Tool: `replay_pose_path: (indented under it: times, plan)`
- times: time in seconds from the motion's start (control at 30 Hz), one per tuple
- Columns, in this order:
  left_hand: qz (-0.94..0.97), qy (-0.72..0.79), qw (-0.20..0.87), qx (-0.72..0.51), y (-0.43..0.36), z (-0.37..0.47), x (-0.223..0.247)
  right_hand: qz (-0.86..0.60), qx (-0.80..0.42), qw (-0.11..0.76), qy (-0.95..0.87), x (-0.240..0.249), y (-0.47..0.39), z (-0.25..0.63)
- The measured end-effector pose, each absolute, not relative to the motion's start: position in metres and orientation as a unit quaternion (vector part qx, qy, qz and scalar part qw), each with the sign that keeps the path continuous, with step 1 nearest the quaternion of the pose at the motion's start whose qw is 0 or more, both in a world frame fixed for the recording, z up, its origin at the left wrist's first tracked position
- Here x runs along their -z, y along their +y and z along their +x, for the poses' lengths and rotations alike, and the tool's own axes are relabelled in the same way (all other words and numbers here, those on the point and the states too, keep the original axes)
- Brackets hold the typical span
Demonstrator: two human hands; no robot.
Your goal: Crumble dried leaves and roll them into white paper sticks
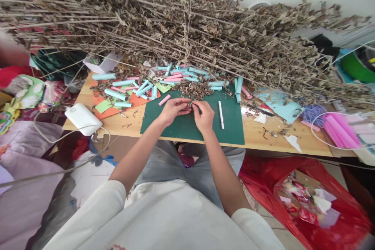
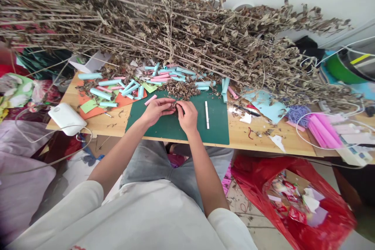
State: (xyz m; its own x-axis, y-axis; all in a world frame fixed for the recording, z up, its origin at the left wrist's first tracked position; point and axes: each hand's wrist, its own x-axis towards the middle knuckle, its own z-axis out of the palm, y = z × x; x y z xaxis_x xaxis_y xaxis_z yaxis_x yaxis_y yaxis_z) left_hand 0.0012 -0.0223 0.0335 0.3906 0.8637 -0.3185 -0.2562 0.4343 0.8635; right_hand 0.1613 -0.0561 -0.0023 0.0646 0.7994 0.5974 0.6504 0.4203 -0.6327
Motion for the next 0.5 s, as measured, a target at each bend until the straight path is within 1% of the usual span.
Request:
replay_pose_path:
  times: [0.2,0.37,0.5]
  plan:
    - [0.419,0.435,0.689,-0.400,-0.031,0.007,-0.030,-0.543,-0.066,0.474,-0.690,0.003,-0.056,0.160]
    - [0.535,0.465,0.562,-0.427,-0.034,0.010,-0.022,-0.539,-0.066,0.446,-0.711,0.003,-0.056,0.159]
    - [0.615,0.473,0.475,-0.415,-0.032,0.009,-0.017,-0.547,-0.058,0.429,-0.717,0.003,-0.056,0.159]
